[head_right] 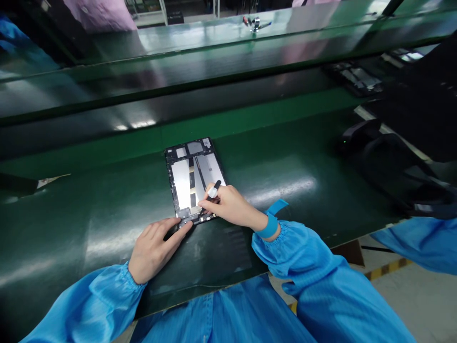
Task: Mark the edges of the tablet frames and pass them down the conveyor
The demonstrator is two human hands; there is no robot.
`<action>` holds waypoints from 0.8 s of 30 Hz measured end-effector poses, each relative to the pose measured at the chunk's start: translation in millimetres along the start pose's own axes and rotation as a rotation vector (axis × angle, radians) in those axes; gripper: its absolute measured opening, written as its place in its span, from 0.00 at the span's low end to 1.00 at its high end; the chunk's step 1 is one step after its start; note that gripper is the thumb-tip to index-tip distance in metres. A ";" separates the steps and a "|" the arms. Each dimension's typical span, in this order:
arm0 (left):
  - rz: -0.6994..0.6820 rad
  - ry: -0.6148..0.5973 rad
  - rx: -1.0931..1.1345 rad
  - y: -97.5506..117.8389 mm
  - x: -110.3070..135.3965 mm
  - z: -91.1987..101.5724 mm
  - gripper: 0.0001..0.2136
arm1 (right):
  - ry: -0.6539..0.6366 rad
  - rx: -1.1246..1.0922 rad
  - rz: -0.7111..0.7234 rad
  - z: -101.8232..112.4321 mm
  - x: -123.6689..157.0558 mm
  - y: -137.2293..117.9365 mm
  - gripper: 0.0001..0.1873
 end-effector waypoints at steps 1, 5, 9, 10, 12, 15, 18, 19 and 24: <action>0.003 -0.004 -0.006 0.0 0.0 0.0 0.19 | 0.001 0.006 0.003 0.0 -0.1 -0.1 0.08; 0.007 -0.003 -0.023 1.6 -0.7 0.7 0.18 | 0.007 0.037 0.019 0.0 -0.6 -1.8 0.08; 0.028 -0.004 -0.029 2.8 -2.0 0.1 0.18 | 0.015 0.056 0.039 0.2 -0.4 -6.3 0.08; 0.035 -0.008 -0.033 3.0 -2.3 -0.3 0.18 | 0.016 0.055 0.039 0.2 -0.4 -7.0 0.07; 0.044 -0.018 -0.043 3.3 -2.6 -1.2 0.18 | 0.017 0.051 0.031 0.0 -0.4 -7.2 0.07; 0.051 -0.026 -0.058 3.7 -2.6 -1.8 0.18 | 0.019 0.042 0.019 -0.1 -0.5 -6.2 0.07; 0.048 -0.015 -0.063 4.0 -2.1 -1.6 0.18 | 0.020 0.042 0.023 0.1 -0.5 -6.6 0.08; 0.044 -0.013 -0.062 4.1 -1.8 -1.7 0.18 | 0.022 0.049 0.027 0.4 -0.4 -7.2 0.08; 0.029 -0.036 -0.071 4.3 0.4 -3.2 0.20 | 0.034 0.108 0.049 1.8 0.2 -9.9 0.07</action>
Point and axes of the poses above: each hand's wrist, its own x-axis away from the middle knuckle, its own z-axis out of the back of the hand, y = z × x, the point moved 7 cm from there along -x, towards the middle knuckle, and after that the axes turned 5 degrees about -z, right-handed, at the moved point
